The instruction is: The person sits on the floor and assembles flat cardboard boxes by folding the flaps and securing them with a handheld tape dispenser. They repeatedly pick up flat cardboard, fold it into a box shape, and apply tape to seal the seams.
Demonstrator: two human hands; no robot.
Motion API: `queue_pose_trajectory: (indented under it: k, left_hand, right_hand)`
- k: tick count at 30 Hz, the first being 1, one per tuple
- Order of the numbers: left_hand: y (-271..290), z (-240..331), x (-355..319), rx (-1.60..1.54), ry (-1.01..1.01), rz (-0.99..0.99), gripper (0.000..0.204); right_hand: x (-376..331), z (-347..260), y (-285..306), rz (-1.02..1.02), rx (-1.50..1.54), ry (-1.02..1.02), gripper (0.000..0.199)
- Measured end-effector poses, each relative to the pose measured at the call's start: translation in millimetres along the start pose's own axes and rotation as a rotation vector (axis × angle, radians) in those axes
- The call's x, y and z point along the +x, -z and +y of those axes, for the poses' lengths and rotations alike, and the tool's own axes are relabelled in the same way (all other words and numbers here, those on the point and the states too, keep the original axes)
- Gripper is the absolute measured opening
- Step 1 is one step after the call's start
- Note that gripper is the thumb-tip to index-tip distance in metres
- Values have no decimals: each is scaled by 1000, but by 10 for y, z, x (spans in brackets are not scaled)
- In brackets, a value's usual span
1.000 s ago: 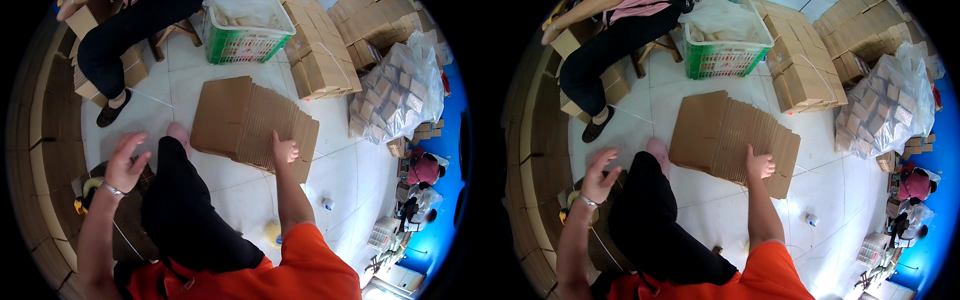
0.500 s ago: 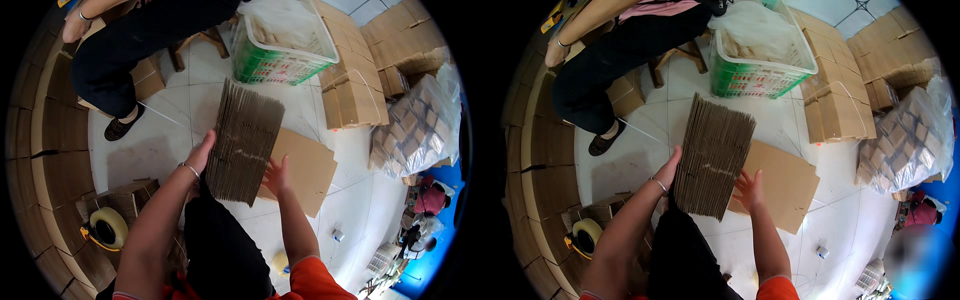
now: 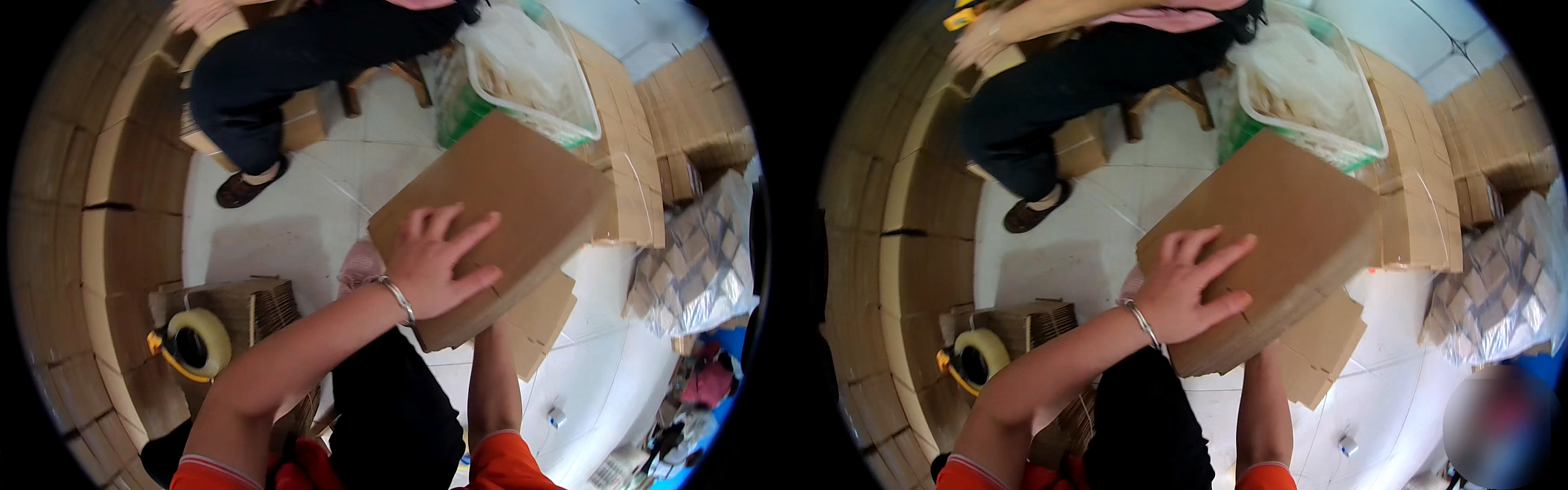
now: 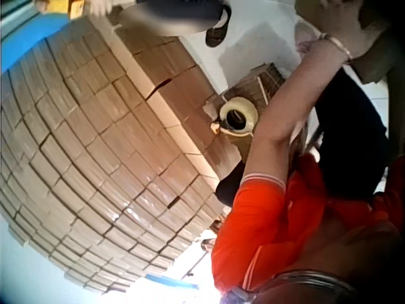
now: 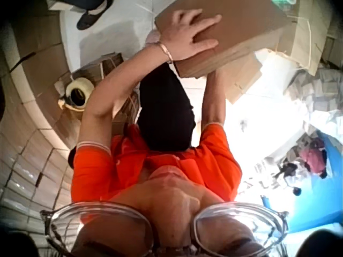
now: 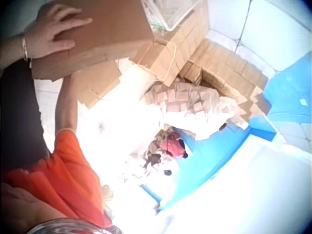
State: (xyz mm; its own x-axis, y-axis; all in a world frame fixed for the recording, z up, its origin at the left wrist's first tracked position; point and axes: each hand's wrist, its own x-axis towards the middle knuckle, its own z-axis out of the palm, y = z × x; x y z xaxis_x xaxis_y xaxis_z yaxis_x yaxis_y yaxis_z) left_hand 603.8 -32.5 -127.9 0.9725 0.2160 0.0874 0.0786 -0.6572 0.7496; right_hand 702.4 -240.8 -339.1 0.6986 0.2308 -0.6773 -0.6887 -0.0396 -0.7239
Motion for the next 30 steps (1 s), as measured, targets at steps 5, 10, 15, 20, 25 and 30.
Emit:
queue_pose_trajectory:
  k: [5,10,15,20,25,30]
  left_hand:
    - [1096,893,-214,84,-316,307,58]
    - [2375,1494,-1007,273,-309,638,91]
    - [3215,1891,-2100,543,-75,528,116]
    - [3204,1486,-3309,583,265,97,130]
    - [2849,726,-4152,405,494,-138,131]
    - [2768,180,-4226,336,376,-152,127]
  right_hand:
    - [-335,-835,-193,-118,35,136,74]
    - [-1179,-1601,-861,-347,68,263,72]
    - [-2512,-1378,-1519,-588,133,210,69]
    - [-3564,213,-1940,-749,126,-165,67]
    - [-3926,1638,-2141,-735,86,-468,64]
    - [-3897,1914,-2111,-665,48,-488,62]
